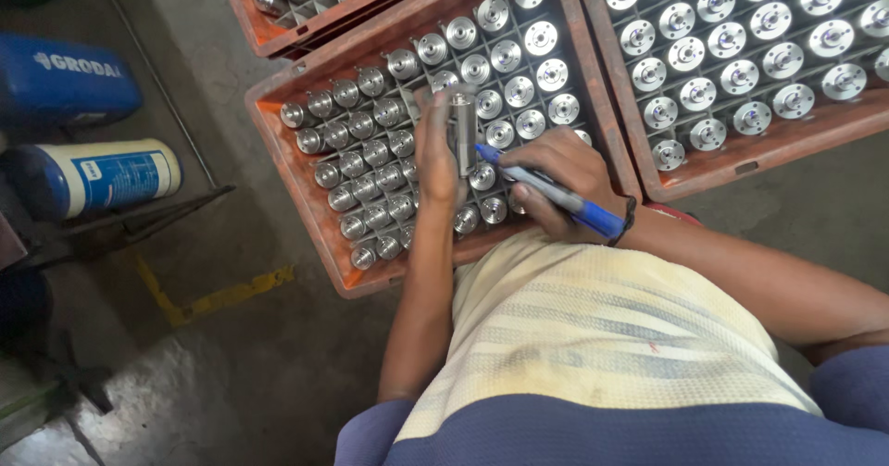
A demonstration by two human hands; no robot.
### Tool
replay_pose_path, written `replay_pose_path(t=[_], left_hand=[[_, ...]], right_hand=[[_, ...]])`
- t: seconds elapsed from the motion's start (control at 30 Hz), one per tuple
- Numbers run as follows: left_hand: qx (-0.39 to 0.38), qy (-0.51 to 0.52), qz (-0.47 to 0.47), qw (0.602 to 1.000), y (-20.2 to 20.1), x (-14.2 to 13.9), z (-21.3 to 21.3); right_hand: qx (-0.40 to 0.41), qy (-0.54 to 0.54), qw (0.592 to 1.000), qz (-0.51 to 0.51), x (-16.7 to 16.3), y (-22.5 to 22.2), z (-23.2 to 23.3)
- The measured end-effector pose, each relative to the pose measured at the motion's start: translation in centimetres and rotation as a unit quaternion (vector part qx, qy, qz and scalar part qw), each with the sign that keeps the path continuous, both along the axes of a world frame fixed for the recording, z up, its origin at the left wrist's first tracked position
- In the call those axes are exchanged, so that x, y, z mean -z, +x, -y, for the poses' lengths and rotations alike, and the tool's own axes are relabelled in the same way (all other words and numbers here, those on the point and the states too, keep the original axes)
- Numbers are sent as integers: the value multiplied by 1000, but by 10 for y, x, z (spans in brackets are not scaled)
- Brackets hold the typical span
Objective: The person repeatedly picks small cylindrical metal parts from a crate, marks each with a blue marker, and returns them to the crate. The process is continuous and repetitive throughout the clip.
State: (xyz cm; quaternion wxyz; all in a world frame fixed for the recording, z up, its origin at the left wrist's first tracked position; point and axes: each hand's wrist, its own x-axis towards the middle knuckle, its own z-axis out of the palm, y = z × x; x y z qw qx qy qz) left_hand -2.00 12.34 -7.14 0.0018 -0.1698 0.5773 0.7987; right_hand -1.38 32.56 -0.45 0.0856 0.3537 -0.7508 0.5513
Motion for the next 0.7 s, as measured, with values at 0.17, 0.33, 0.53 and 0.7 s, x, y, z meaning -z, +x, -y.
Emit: replay_pose_path(t=[0.17,0.33,0.53,0.7], left_hand=[[7,74,-21,997,0,3,-5],[1,66,-33,997,-6,-8,8],[40,-619,-42,783,-16,-53,46],[59,-658,16,750,-31,-41,25]], right_hand=[[-19,25,999,-6,3,1,-3],[-54,43,997,25,3,3,-5],[2,31,999,43,-2,3,-15],[7,36,998,45,-3,4,-15]])
